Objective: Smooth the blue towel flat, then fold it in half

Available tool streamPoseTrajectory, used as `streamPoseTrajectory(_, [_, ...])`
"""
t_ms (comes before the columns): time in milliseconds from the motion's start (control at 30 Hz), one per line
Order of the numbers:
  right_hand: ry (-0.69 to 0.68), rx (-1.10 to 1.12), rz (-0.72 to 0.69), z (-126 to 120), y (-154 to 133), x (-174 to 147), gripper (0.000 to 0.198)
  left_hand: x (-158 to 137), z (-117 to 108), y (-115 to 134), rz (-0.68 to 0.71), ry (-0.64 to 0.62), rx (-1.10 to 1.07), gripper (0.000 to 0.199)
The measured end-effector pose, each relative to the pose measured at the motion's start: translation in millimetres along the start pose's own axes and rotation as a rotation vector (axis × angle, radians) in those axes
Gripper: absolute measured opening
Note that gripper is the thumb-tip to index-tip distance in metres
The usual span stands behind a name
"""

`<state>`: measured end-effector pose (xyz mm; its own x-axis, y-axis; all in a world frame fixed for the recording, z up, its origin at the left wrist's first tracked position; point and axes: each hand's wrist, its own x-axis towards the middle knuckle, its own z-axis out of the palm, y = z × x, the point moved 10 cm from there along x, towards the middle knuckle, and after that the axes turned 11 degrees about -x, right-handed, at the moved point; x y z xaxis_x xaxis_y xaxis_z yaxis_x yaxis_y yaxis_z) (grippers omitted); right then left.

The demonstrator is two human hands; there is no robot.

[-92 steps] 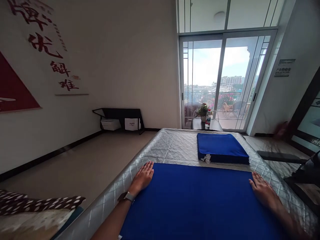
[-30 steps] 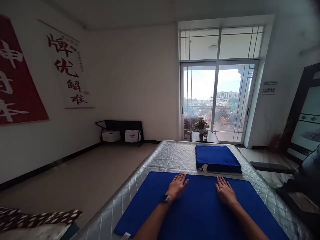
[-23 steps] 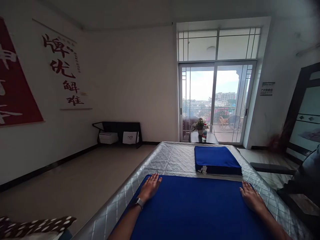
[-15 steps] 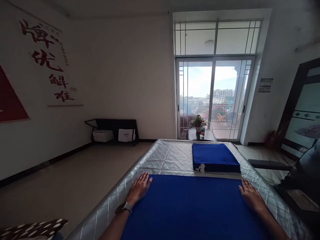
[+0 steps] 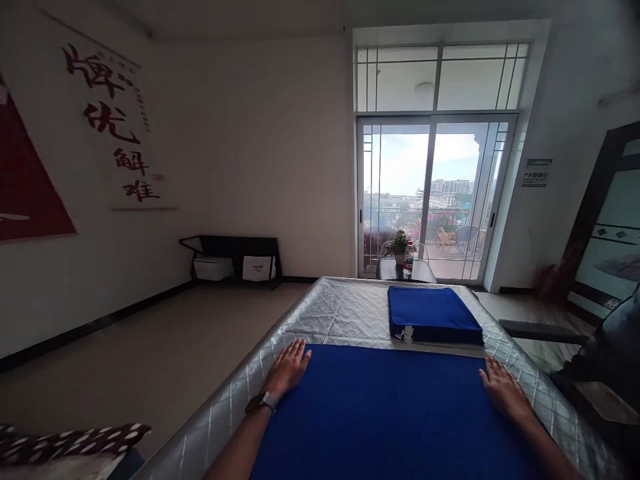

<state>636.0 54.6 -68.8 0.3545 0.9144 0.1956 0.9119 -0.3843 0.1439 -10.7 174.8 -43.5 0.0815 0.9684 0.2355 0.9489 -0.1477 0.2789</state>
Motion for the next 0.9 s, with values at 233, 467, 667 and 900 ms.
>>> streamPoseTrajectory(233, [-0.001,-0.026,0.026,-32,-17,-9,0.068,-2,-19,26,-0.007,0.004,-0.019,0.061])
streamPoseTrajectory(467, [0.024,0.104,-0.356,-93,-174,-50,0.063,-22,12,185,0.316,-0.020,-0.082,0.052])
streamPoseTrajectory(667, [-0.018,0.190,-0.548,-108,-274,-71,0.061,-50,53,286,0.578,-0.112,-0.179,0.055])
streamPoseTrajectory(900, [-0.011,0.168,-0.562,-92,-280,-70,0.061,-49,66,281,0.523,-0.143,-0.190,0.058])
